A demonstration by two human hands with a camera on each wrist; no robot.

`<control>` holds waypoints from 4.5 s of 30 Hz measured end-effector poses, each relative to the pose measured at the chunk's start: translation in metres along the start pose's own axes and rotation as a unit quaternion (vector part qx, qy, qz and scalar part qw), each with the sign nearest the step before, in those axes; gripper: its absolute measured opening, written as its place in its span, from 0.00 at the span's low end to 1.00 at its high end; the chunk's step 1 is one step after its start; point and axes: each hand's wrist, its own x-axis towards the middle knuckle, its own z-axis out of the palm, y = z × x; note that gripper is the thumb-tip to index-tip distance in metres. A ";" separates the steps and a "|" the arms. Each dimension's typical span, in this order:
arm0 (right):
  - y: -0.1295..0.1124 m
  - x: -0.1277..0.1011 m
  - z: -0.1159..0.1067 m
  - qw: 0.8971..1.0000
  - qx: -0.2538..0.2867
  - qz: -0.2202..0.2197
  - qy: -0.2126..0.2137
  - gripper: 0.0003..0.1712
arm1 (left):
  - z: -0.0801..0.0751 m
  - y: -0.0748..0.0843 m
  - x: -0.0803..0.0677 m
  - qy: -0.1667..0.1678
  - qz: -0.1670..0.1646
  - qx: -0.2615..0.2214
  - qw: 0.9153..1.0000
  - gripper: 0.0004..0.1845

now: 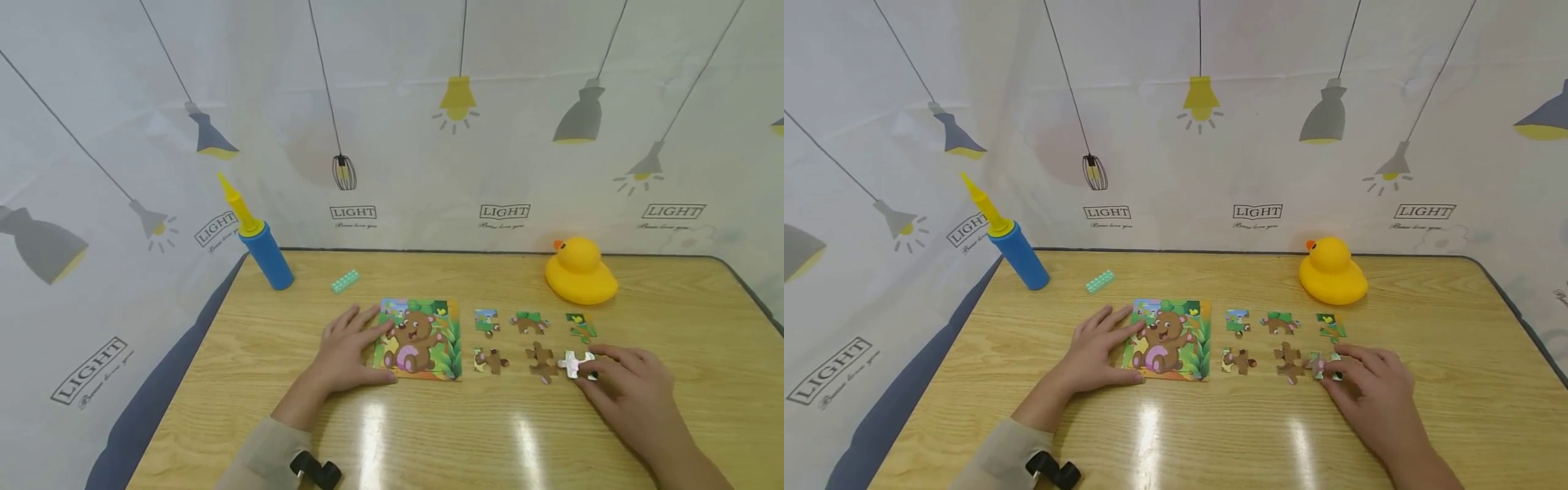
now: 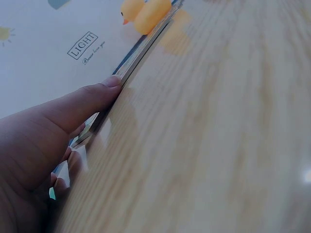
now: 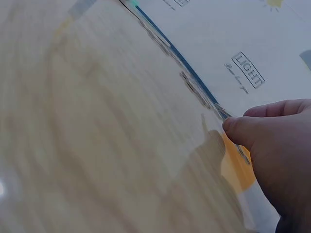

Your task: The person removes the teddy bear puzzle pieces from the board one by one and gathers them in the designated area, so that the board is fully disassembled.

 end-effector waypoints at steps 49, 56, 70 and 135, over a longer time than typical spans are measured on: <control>0.003 -0.010 -0.009 0.990 -0.007 0.119 -0.080 0.16 | 0.001 0.002 0.001 0.005 -0.002 0.000 1.000 0.55; 0.004 -0.009 -0.010 0.990 -0.008 0.108 -0.088 0.18 | 0.001 0.002 0.001 0.008 0.000 -0.002 1.000 0.55; -0.001 0.001 0.001 0.996 0.010 0.079 -0.030 0.15 | -0.001 0.001 -0.001 0.010 -0.002 -0.005 1.000 0.55; -0.174 0.106 0.157 0.965 0.110 0.079 -0.226 0.32 | 0.002 0.000 0.001 0.026 0.019 0.012 0.999 0.54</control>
